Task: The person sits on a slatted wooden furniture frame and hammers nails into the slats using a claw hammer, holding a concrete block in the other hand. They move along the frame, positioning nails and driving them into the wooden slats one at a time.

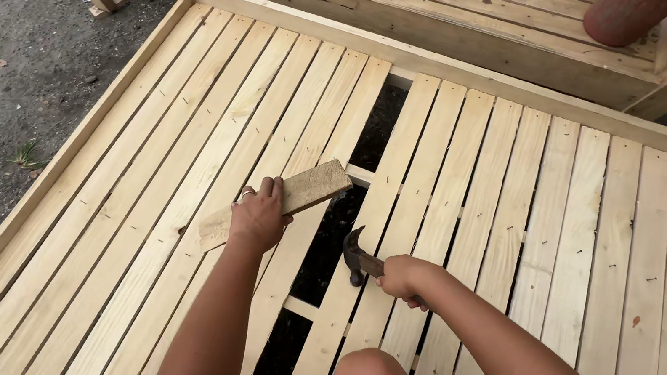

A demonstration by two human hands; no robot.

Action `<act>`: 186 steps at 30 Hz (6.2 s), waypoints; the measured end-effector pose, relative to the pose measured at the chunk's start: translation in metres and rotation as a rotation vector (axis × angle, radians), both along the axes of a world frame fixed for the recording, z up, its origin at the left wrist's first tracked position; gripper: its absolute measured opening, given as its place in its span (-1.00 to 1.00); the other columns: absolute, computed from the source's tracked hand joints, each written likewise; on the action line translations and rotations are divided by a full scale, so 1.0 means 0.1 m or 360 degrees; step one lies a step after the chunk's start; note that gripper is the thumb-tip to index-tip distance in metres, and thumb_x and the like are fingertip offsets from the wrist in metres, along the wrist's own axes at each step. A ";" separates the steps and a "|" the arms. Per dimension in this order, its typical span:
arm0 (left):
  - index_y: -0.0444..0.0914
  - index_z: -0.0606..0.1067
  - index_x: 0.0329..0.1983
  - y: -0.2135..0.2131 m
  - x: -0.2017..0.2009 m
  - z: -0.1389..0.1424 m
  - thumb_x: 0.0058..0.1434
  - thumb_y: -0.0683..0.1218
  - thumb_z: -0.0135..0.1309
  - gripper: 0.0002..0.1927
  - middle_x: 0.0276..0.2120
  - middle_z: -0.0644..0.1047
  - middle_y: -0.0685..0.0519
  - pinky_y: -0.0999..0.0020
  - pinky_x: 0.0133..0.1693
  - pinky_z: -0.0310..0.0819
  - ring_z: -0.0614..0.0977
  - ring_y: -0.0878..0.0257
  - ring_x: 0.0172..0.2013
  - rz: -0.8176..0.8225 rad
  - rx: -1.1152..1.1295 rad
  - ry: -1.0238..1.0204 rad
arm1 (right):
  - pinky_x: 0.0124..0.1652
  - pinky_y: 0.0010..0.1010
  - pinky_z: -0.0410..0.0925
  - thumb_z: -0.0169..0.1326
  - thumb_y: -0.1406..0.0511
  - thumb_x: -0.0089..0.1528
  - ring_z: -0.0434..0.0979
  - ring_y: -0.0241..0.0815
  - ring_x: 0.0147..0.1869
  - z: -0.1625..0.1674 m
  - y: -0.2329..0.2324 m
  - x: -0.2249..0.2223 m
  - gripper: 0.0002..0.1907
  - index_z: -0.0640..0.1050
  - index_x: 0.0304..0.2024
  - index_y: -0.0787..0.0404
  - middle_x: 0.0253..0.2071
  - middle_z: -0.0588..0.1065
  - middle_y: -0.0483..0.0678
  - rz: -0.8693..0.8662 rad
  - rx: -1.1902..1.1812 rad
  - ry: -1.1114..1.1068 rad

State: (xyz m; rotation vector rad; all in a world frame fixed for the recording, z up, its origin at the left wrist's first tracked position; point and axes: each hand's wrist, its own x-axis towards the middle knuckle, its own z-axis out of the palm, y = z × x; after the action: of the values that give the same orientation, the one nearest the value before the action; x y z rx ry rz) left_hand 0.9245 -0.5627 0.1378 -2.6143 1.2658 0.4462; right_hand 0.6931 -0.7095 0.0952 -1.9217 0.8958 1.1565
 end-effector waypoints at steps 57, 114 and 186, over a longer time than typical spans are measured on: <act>-0.23 0.28 0.17 -1.68 -5.97 -0.82 -0.01 -0.18 0.41 -0.28 0.18 0.41 -0.08 0.25 0.14 0.52 0.47 0.17 0.19 -0.0966 -0.0879 0.2542 | -0.60 -0.30 0.26 0.12 0.35 0.23 0.34 -0.19 -0.67 -1.81 2.40 -4.90 -0.80 0.42 -0.41 0.33 -0.62 0.38 -0.03 -0.4187 -0.0994 -0.1611; -0.27 0.29 0.05 -1.79 -6.78 -1.39 -0.11 -0.10 0.49 -0.26 -0.03 0.45 -0.03 0.24 0.03 0.52 0.54 0.17 -0.02 -0.1843 -0.0957 0.2053 | -0.56 -0.42 0.31 -0.05 0.18 0.35 0.40 -0.34 -0.60 0.67 2.30 -5.33 -0.75 0.36 -0.24 0.25 -0.63 0.39 -0.14 -0.2686 -0.2015 -0.1415; -0.11 0.16 0.52 -1.36 -5.43 -2.36 0.41 0.13 -0.36 -0.38 0.53 0.09 0.15 -0.01 0.44 -0.33 0.00 0.19 0.52 -0.1947 -0.0597 0.0959 | -0.51 -0.52 0.29 -0.06 0.18 0.41 0.36 -0.37 -0.56 -0.98 2.27 -4.58 -0.74 0.37 -0.13 0.29 -0.57 0.39 -0.16 -0.2953 -0.2163 -0.1780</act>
State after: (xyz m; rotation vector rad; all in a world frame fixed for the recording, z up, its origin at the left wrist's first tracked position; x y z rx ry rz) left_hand 0.3814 -0.6991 -0.0977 -1.3785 2.9651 0.7745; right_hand 0.2353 -0.4824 -0.0026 -0.9650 1.9654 -1.7123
